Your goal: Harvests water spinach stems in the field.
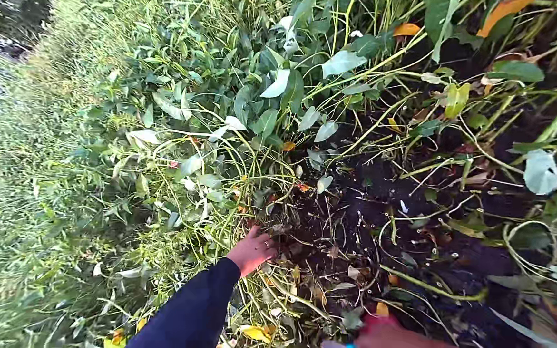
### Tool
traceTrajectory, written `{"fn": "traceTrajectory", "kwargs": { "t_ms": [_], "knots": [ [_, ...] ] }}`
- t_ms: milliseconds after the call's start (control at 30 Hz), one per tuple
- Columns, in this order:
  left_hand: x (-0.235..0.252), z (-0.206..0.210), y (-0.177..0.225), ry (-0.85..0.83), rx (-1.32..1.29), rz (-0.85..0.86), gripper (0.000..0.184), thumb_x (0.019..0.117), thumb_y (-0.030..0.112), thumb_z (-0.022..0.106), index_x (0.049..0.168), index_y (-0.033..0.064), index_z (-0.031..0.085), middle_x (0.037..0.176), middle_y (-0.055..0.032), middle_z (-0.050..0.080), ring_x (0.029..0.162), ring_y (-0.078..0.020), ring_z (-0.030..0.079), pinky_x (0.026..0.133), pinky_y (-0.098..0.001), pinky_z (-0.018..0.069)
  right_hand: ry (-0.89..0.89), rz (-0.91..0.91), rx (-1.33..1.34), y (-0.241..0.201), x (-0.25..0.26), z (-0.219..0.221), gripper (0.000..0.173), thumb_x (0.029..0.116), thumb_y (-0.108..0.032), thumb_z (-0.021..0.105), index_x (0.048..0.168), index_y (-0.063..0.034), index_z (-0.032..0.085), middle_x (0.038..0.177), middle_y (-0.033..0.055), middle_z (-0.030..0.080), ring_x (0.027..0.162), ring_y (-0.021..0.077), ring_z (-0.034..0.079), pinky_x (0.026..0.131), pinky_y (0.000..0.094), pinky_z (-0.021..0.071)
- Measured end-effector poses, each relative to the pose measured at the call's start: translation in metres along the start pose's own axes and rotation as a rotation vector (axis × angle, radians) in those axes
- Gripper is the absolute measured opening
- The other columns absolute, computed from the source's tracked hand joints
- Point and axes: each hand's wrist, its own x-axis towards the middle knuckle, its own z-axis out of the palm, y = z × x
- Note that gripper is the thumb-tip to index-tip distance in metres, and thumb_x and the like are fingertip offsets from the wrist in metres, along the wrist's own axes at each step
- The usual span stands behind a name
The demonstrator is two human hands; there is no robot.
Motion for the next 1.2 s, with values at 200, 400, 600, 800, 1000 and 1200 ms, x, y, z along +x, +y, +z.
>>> {"fn": "traceTrajectory", "kwargs": {
  "t_ms": [200,400,600,800,1000,1200],
  "knots": [
    [0.023,-0.016,0.020,-0.093,0.016,-0.060,0.058,0.0738,-0.008,0.076,0.128,0.0063,0.064,0.149,-0.0140,0.051,0.141,-0.0377,0.043,0.112,-0.0668,0.0295,0.446,0.216,0.244,-0.008,0.004,-0.096,0.045,0.1081,-0.011,0.047,0.153,-0.0153,0.044,0.125,0.0181,0.061,0.083,0.0269,0.071,0.076,0.0438,0.0616],
    [0.041,-0.020,0.012,-0.168,0.097,0.064,0.054,0.0780,-0.012,0.070,0.127,0.0095,0.067,0.164,-0.0088,0.036,0.142,-0.0350,0.044,0.114,-0.0630,0.0292,0.587,0.292,0.263,-0.012,0.083,-0.090,0.045,0.1054,-0.009,0.050,0.150,-0.0099,0.048,0.128,0.0218,0.061,0.099,0.0333,0.070,0.087,0.0481,0.0595],
    [0.052,-0.019,0.016,-0.156,0.049,-0.008,0.090,0.0705,-0.014,0.077,0.150,0.0149,0.045,0.172,-0.0026,0.014,0.144,-0.0362,0.042,0.111,-0.0631,0.0344,0.608,0.314,0.277,-0.021,0.113,-0.050,0.051,0.1028,-0.004,0.052,0.153,-0.0067,0.044,0.146,0.0255,0.049,0.132,0.0372,0.055,0.110,0.0494,0.0472],
    [0.061,-0.019,0.019,-0.218,0.143,-0.090,0.076,0.0825,-0.009,0.069,0.151,0.0151,0.046,0.138,-0.0148,0.061,0.137,-0.0336,0.050,0.118,-0.0578,0.0279,0.587,0.285,0.349,-0.011,0.103,-0.084,0.047,0.1055,-0.009,0.050,0.152,-0.0100,0.045,0.132,0.0217,0.059,0.096,0.0334,0.071,0.085,0.0492,0.0601],
    [0.028,-0.020,0.007,-0.160,0.167,-0.029,0.041,0.0875,-0.007,0.065,0.125,0.0093,0.067,0.127,-0.0111,0.067,0.137,-0.0314,0.049,0.116,-0.0558,0.0303,0.241,0.167,0.129,-0.035,0.099,0.000,0.034,0.0990,-0.004,0.055,0.132,0.0074,0.057,0.123,0.0331,0.061,0.113,0.0464,0.063,0.097,0.0624,0.0504],
    [-0.055,0.001,-0.046,-0.152,0.139,-0.152,0.037,0.0952,-0.008,0.055,0.126,0.0068,0.068,0.134,-0.0128,0.064,0.138,-0.0332,0.049,0.120,-0.0578,0.0253,0.085,0.054,0.132,-0.022,0.045,-0.012,0.042,0.1041,-0.008,0.051,0.146,-0.0081,0.053,0.125,0.0243,0.062,0.098,0.0388,0.069,0.087,0.0566,0.0572]
  ]
}}
